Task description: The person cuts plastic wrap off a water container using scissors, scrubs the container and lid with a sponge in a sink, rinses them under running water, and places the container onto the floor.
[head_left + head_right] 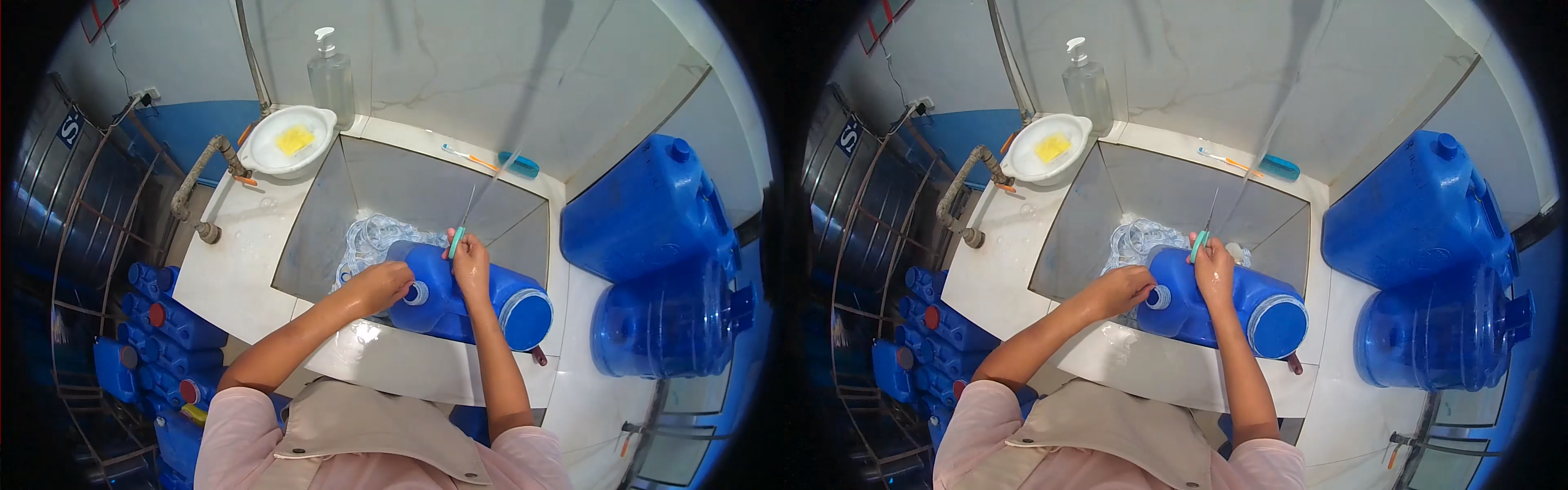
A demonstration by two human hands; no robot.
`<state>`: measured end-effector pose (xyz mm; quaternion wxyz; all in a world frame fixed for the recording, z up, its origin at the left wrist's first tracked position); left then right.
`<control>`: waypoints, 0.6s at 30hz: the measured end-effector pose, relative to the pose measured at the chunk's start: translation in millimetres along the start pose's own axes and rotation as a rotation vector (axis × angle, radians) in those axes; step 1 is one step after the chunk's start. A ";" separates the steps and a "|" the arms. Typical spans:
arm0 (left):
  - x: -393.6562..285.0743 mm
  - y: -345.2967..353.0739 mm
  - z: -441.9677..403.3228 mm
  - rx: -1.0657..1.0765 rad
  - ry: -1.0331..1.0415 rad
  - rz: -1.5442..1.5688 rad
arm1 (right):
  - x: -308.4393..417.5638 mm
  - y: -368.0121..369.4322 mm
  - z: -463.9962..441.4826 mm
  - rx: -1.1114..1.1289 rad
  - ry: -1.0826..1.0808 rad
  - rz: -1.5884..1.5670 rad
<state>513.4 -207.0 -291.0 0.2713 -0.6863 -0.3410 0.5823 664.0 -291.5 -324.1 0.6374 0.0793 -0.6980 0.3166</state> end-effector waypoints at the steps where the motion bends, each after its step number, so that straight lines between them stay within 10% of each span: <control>1: 0.8 1.5 -0.4 0.014 -0.068 -0.068 | 1.2 -0.6 0.8 0.004 0.001 0.007; 18: 69.3 54.1 34.0 -0.088 -0.693 0.824 | -1.2 1.4 2.8 0.005 0.010 -0.026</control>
Point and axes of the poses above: each hand's wrist, its own z-axis away from the middle knuckle, its own y-axis out of the palm, x = y × z, the point moved 8 cm from there along -z, towards the middle knuckle, and after that the axes turned 2 degrees about x, right-handed, at the moved point
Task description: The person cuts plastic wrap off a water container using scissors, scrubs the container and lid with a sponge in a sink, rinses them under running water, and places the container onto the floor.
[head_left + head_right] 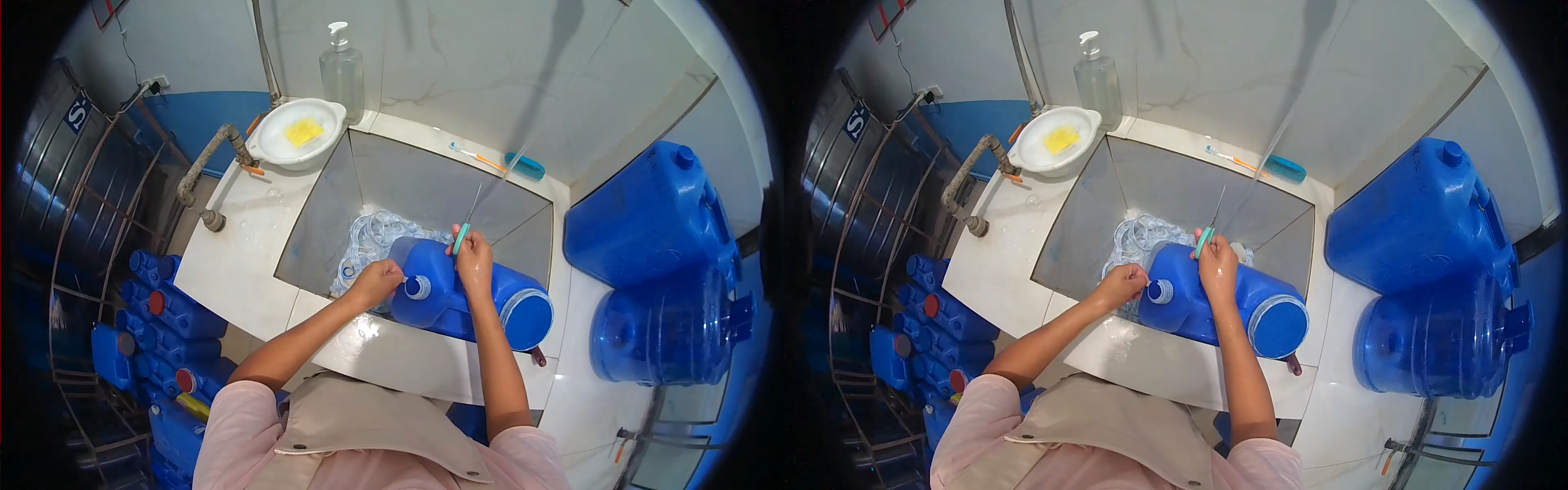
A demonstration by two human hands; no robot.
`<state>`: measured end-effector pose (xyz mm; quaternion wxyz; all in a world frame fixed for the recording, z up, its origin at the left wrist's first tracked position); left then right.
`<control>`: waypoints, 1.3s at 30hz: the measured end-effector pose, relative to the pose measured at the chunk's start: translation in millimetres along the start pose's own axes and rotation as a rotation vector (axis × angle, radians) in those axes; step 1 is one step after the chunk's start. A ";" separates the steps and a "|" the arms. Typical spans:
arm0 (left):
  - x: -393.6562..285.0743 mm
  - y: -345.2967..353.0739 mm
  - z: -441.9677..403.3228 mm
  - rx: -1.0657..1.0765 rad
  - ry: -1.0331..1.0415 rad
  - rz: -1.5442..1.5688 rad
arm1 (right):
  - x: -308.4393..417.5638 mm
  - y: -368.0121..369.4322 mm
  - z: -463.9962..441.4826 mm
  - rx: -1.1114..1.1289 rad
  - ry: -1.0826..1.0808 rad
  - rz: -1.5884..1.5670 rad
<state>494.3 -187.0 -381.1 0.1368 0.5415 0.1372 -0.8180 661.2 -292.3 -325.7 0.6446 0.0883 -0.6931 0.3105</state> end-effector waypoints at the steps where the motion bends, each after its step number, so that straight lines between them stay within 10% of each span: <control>1: 0.3 0.5 -0.4 -0.009 -0.045 0.069 | 2.1 -0.4 -1.7 -0.002 -0.027 -0.030; 5: -6.8 6.6 8.1 0.087 -0.243 0.283 | -0.9 -0.4 -3.4 0.001 -0.028 0.005; 11: -5.0 12.5 -3.8 0.197 -0.002 0.052 | -1.8 0.1 -4.3 0.011 -0.016 0.001; 16: -27.5 7.7 17.0 -0.156 0.361 -0.464 | 0.4 -1.8 -2.4 -0.002 0.015 0.029; 26: -46.7 43.4 61.5 -0.017 0.445 -0.694 | 4.2 -4.9 -0.2 -0.018 -0.007 0.039; 34: -108.5 -14.1 24.9 -0.362 0.780 -0.825 | -1.9 -2.3 -3.7 0.021 0.012 -0.005; 39: -85.9 59.0 48.6 0.100 0.979 -1.305 | 0.5 -4.5 0.7 0.000 0.002 -0.034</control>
Point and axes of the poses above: each hand's wrist, its own z-axis away from the middle knuckle, its own y-axis out of the palm, x = y × z, the point moved 8 cm from there along -z, towards the middle knuckle, and after that the axes turned 2 degrees about x, right-handed, at the moved point
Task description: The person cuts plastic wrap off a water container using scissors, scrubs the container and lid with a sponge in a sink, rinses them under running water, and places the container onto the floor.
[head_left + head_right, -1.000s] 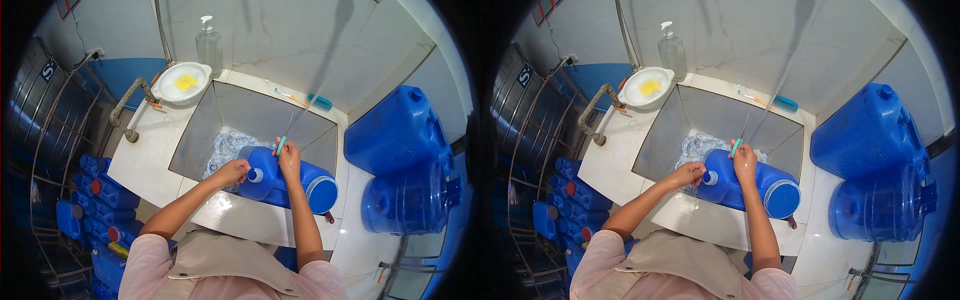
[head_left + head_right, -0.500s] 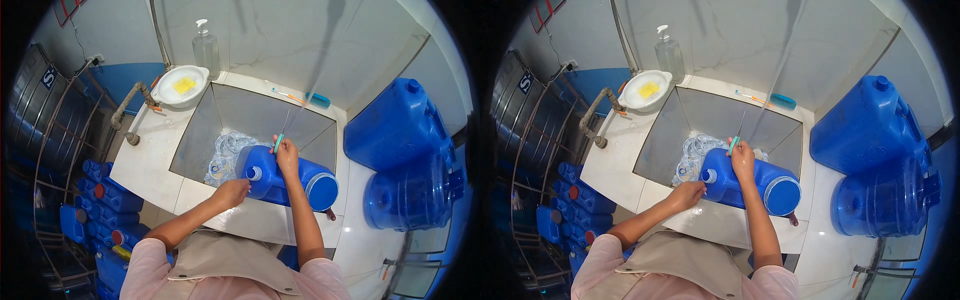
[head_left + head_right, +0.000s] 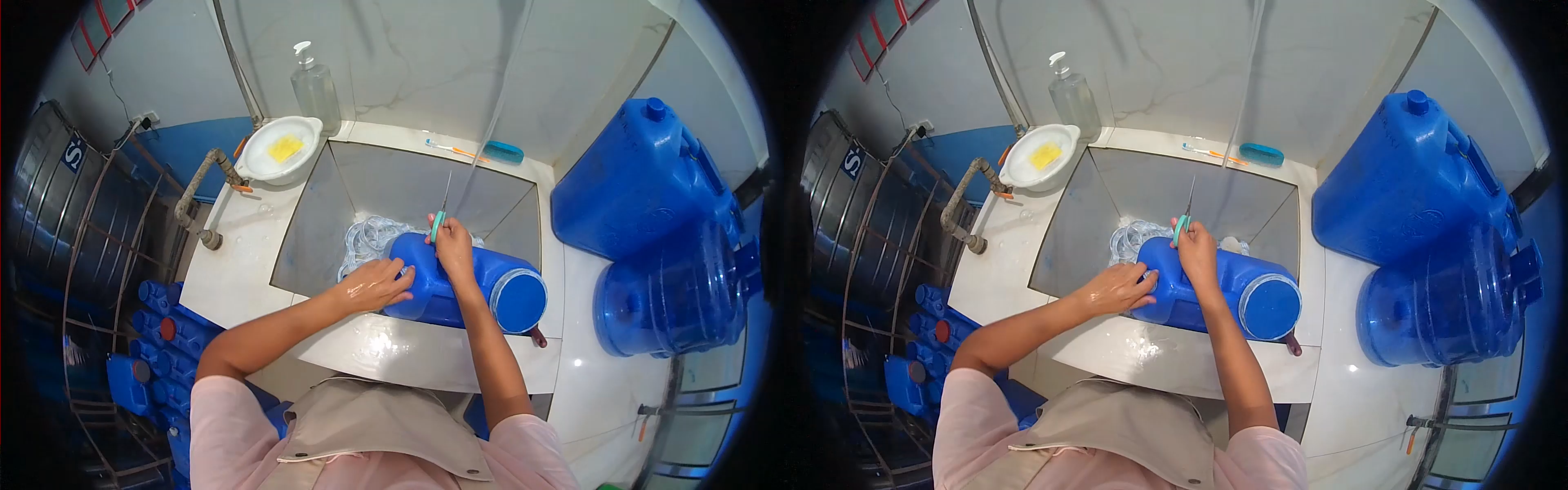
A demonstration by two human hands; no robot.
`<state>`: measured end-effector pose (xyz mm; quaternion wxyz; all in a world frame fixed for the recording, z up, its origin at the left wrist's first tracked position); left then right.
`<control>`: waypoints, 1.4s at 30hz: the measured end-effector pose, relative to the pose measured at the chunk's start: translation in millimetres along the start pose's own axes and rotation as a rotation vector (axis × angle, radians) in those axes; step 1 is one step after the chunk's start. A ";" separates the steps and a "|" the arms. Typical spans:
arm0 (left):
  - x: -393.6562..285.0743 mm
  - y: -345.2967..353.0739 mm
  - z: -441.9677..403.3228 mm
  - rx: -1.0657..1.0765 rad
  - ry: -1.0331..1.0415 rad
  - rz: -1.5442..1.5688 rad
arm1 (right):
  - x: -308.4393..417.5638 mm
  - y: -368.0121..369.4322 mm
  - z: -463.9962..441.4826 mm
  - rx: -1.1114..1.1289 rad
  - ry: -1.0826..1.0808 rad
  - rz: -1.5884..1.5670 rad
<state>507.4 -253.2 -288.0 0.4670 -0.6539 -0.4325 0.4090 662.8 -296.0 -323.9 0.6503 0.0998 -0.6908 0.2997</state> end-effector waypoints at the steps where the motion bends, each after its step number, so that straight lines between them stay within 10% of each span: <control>1: 3.7 10.7 -1.7 -0.002 -0.006 -0.002 | -0.3 0.2 -1.3 -0.001 0.005 -0.003; 25: 23.0 18.5 -5.1 -0.258 -0.668 0.077 | -31.7 13.4 3.1 0.119 0.281 -0.537; 28: 27.5 21.4 9.4 -0.115 -0.793 0.209 | -30.6 12.7 2.3 0.143 0.288 -0.567; 33: 36.2 64.6 53.6 -0.367 -0.804 1.363 | -26.8 11.6 4.2 0.158 0.270 -0.528; 42: 32.6 66.7 63.5 -0.564 -0.754 1.471 | -23.9 11.3 3.6 0.163 0.294 -0.523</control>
Point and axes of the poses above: each hand's wrist, its own z-axis away from the middle knuckle, its own y-axis out of the palm, x = y × z, the point moved 8 cm from there along -z, towards the middle knuckle, and after that the axes turned 2 degrees about x, right-handed, at the moved point
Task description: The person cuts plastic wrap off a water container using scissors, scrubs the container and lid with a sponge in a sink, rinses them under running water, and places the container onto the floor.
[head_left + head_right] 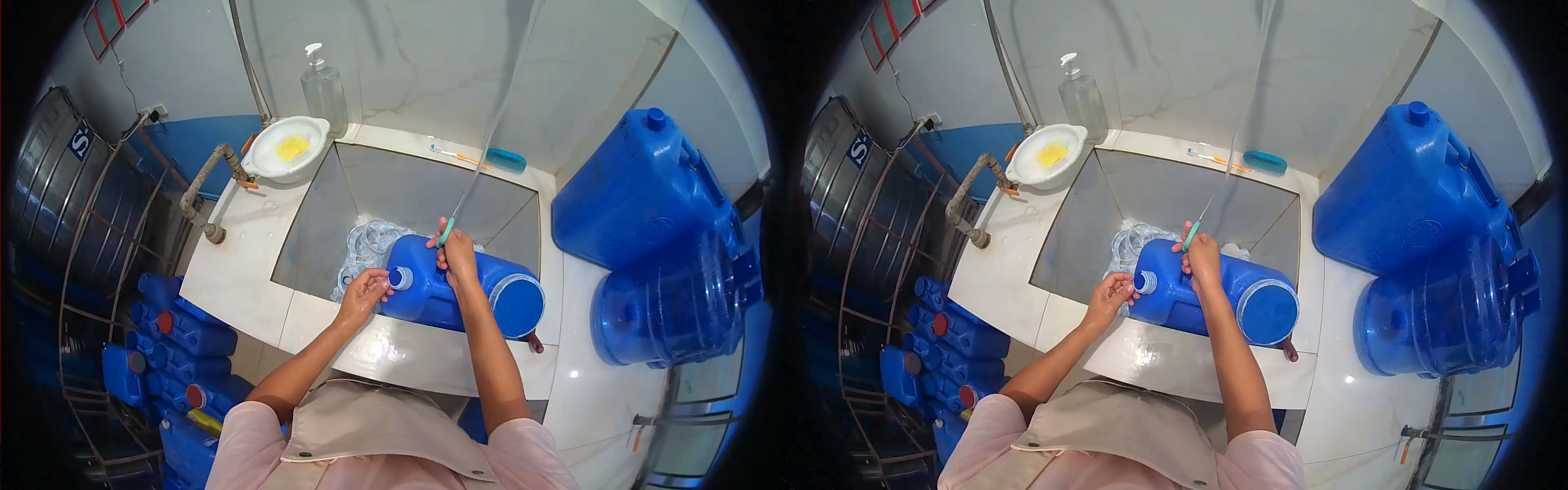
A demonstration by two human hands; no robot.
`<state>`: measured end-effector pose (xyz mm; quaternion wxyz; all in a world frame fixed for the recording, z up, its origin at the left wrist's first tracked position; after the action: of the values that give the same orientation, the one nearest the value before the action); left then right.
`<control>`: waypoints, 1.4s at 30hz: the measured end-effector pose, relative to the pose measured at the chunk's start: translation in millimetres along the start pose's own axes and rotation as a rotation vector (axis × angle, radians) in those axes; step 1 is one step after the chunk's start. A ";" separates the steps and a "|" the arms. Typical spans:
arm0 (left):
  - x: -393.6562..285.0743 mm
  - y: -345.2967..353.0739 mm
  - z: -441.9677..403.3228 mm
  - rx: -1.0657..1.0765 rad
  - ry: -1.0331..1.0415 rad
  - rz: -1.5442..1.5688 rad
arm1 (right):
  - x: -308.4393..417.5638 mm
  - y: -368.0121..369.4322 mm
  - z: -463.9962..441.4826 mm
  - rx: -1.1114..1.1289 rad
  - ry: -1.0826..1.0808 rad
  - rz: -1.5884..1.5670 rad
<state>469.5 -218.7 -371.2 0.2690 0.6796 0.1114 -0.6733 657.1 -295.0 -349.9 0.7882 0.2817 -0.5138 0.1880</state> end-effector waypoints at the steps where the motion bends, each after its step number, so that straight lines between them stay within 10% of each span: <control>1: 0.1 -0.8 0.0 -0.002 0.000 0.004 | 0.1 0.2 0.7 -0.002 0.002 -0.003; 15: -0.9 6.8 -4.9 0.067 -0.491 0.199 | 2.3 2.5 2.6 0.016 -0.012 -0.012; 25: -17.8 1.7 -19.4 0.116 -0.519 -0.189 | 2.6 2.9 2.1 0.022 -0.020 -0.006; 42: 5.0 7.0 -5.4 0.209 -0.651 0.275 | 1.1 2.0 1.0 0.003 -0.001 -0.001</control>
<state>478.1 -222.7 -374.9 0.3073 0.4621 -0.1419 -0.8197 655.7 -294.1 -348.1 0.7878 0.2829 -0.5138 0.1883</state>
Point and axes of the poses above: each hand's wrist, its own z-axis away from the middle knuckle, its own y-axis out of the palm, x = y × z, the point moved 8 cm from there along -z, towards the middle knuckle, and after that the axes turned 2 degrees about x, right-handed, at the moved point
